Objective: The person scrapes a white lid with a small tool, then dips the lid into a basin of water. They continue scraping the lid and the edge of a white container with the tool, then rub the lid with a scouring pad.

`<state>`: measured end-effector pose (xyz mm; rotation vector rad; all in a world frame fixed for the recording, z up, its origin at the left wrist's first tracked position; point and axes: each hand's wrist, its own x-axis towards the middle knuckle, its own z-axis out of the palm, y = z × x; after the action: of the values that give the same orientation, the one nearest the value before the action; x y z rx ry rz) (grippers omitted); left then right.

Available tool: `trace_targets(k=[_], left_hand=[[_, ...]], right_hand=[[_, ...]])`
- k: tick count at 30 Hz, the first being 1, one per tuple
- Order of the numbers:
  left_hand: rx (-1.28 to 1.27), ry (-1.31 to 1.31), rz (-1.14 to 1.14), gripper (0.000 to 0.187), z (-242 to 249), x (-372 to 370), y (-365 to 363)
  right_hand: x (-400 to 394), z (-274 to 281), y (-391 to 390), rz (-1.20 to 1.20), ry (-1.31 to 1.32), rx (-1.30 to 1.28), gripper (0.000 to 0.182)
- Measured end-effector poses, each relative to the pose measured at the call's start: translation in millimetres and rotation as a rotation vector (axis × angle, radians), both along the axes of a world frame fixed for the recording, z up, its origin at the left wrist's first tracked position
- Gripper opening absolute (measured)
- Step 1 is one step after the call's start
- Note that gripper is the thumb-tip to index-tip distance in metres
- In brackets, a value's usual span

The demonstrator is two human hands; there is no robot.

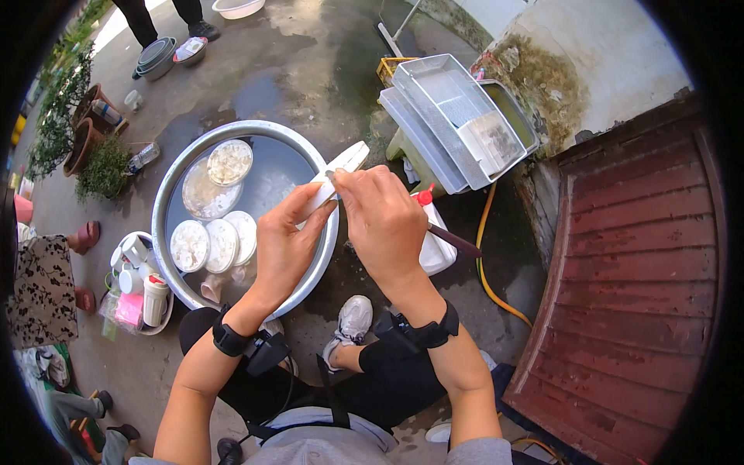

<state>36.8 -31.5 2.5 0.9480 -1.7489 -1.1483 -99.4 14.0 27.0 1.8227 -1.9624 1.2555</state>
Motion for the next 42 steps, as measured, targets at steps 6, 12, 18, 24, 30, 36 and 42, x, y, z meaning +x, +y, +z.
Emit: trace_targets(k=[6,12,18,24,30,36,42], left_hand=[[0.012,-0.014,0.006,0.029,-1,1,-1],[0.05,-0.002,-0.004,0.027,-5,1,-3],[0.154,0.057,0.098,0.026,-19,14,-32],[0.181,0.074,0.117,0.028,-28,37,-40],[0.175,-0.034,0.149,0.029,-51,49,-47],[0.031,-0.314,0.319,0.028,-116,60,-60],[0.141,-0.5,0.416,0.032,-190,72,-45]], right_hand=[[-3,-1,-3,-0.051,0.001,0.011,0.013],[3,-5,-1,0.048,0.008,0.03,0.014],[-31,-41,-19,0.007,-0.657,0.182,0.017],[-42,-152,-33,-0.095,-1.295,0.562,0.014],[-28,-228,-26,-0.247,-1.429,0.691,0.017],[28,-247,-56,-0.03,-1.489,0.929,0.02],[52,-305,-68,-0.115,-1.492,0.981,0.031]])
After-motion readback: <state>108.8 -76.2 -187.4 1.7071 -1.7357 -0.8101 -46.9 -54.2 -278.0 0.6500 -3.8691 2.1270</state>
